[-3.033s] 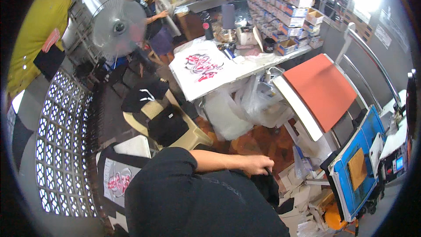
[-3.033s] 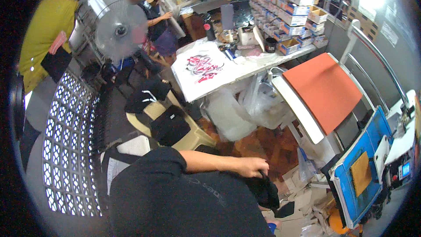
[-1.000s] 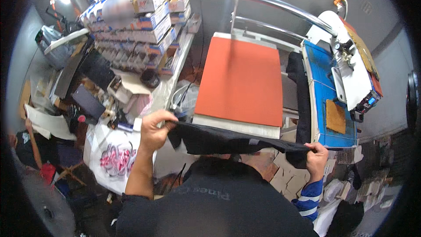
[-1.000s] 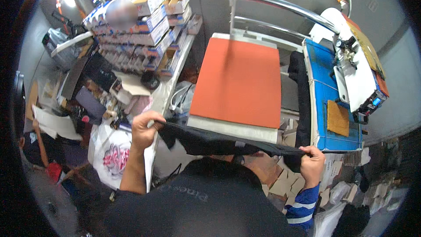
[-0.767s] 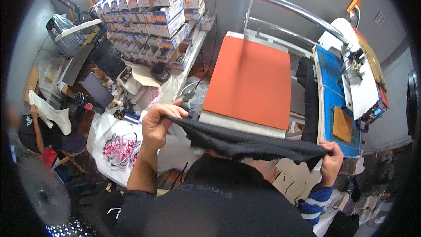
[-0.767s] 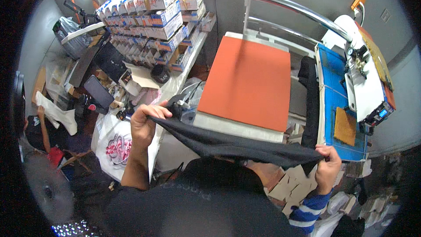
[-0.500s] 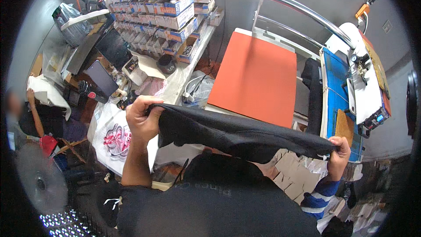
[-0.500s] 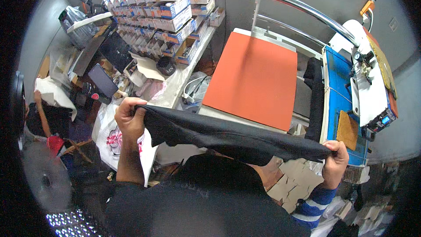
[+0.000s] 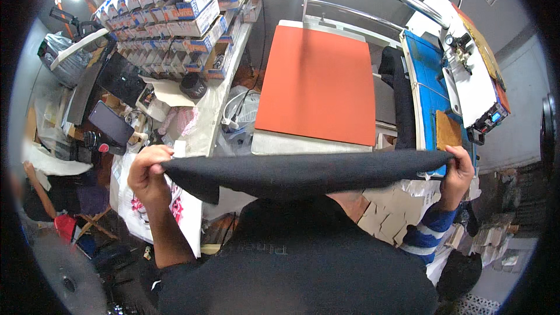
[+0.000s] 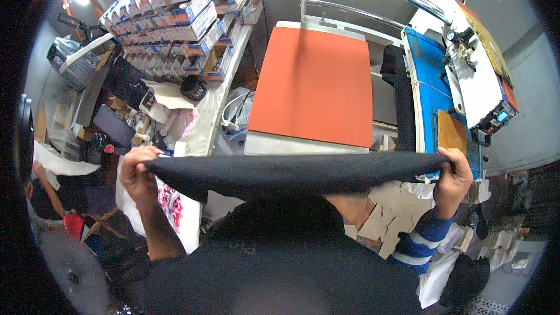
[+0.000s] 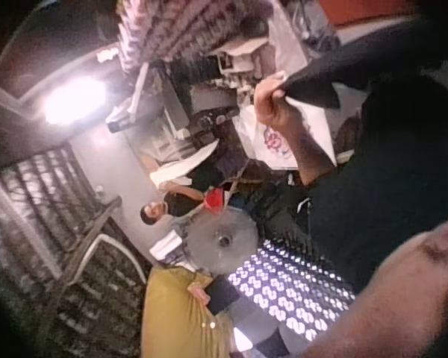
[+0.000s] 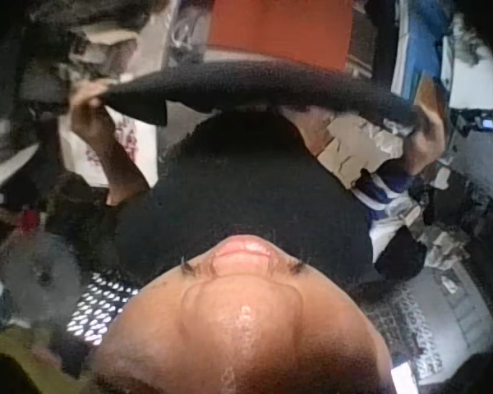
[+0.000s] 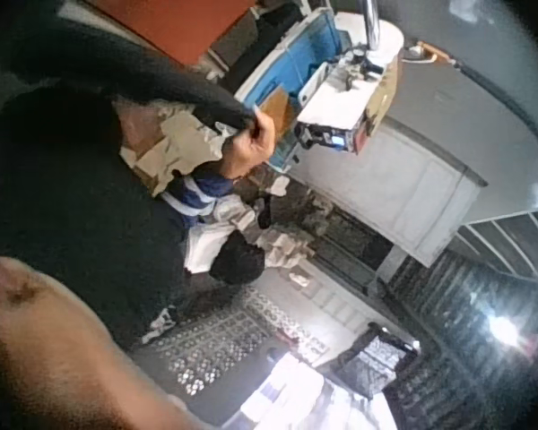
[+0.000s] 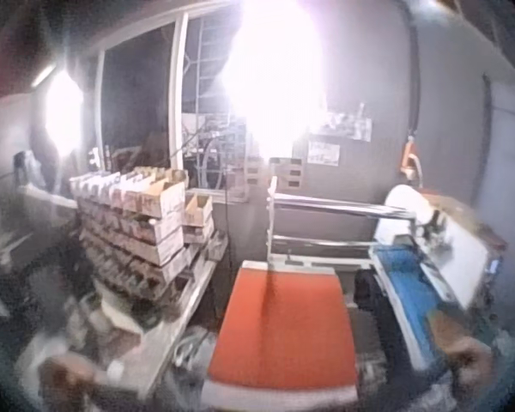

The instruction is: The person places black t-shirts onto a heat press, aligns printed transfer sheets on the shirts, and operates the press to apply the design. They repeat this process for multiple shirts, stacking finished items aside.

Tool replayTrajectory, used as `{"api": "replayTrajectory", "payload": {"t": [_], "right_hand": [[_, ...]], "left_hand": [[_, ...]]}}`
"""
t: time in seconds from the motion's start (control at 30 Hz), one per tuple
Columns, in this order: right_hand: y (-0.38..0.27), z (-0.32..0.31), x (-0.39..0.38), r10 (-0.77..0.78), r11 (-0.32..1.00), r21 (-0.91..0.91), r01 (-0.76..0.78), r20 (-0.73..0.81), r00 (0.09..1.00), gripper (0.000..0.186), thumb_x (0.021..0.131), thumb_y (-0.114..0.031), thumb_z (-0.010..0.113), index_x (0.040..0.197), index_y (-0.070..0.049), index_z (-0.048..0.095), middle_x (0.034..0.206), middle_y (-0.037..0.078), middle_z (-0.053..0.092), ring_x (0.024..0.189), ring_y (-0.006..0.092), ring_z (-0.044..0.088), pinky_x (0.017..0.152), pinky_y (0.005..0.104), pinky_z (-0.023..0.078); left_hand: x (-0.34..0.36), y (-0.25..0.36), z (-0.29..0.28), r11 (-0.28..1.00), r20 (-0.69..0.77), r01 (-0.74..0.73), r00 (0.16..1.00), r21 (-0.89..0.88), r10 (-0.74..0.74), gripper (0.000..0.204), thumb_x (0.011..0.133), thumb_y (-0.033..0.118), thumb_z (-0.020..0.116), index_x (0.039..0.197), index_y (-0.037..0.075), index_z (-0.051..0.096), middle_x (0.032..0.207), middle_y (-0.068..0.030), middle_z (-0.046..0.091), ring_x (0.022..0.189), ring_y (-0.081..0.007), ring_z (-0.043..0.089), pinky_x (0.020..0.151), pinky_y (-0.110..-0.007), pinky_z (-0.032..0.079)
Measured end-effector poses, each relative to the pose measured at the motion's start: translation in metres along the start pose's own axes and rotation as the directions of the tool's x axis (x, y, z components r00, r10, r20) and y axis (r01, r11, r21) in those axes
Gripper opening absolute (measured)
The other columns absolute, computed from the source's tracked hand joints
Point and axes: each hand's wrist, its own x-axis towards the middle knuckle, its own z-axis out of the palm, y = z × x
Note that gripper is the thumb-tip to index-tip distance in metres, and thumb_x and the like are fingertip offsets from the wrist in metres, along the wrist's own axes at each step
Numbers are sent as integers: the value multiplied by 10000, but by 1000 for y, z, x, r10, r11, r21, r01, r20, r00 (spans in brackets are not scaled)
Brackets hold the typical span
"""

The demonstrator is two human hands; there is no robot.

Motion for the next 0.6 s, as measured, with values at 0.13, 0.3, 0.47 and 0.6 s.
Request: {"api": "replayTrajectory", "payload": {"t": [0.13,0.3,0.47,0.6], "right_hand": [[11,15,-16,283,952,82,-296,140,949,44,952,-13,652,987,13,656,957,40,630,898,126,593,803,242,472],[12,11,-43,132,987,-88,-131,7,991,137,935,122,529,981,34,622,968,57,644,925,141,606,863,255,476],[7,30,-35,100,986,-112,-122,-183,978,105,975,-3,568,1027,4,659,973,65,671,916,161,621,865,293,488],[-3,8,40,-144,909,-411,65,-165,976,153,987,-135,639,1022,5,689,920,143,710,854,250,684,796,353,527]], "left_hand": [[3,-24,-1,977,6,104,994,188,-107,344,990,306,677,844,7,587,756,-47,566,701,-169,533,688,-297,438],[8,-52,-7,991,162,118,981,-71,-105,319,931,282,745,849,6,609,777,-59,571,734,-161,523,698,-287,407],[19,-62,12,988,184,125,977,-93,-107,310,980,287,680,874,13,584,804,-72,569,768,-181,549,709,-296,443],[79,-59,24,967,47,-117,993,225,109,353,1020,324,610,862,11,575,862,-71,575,824,-174,547,771,-308,443]]}}
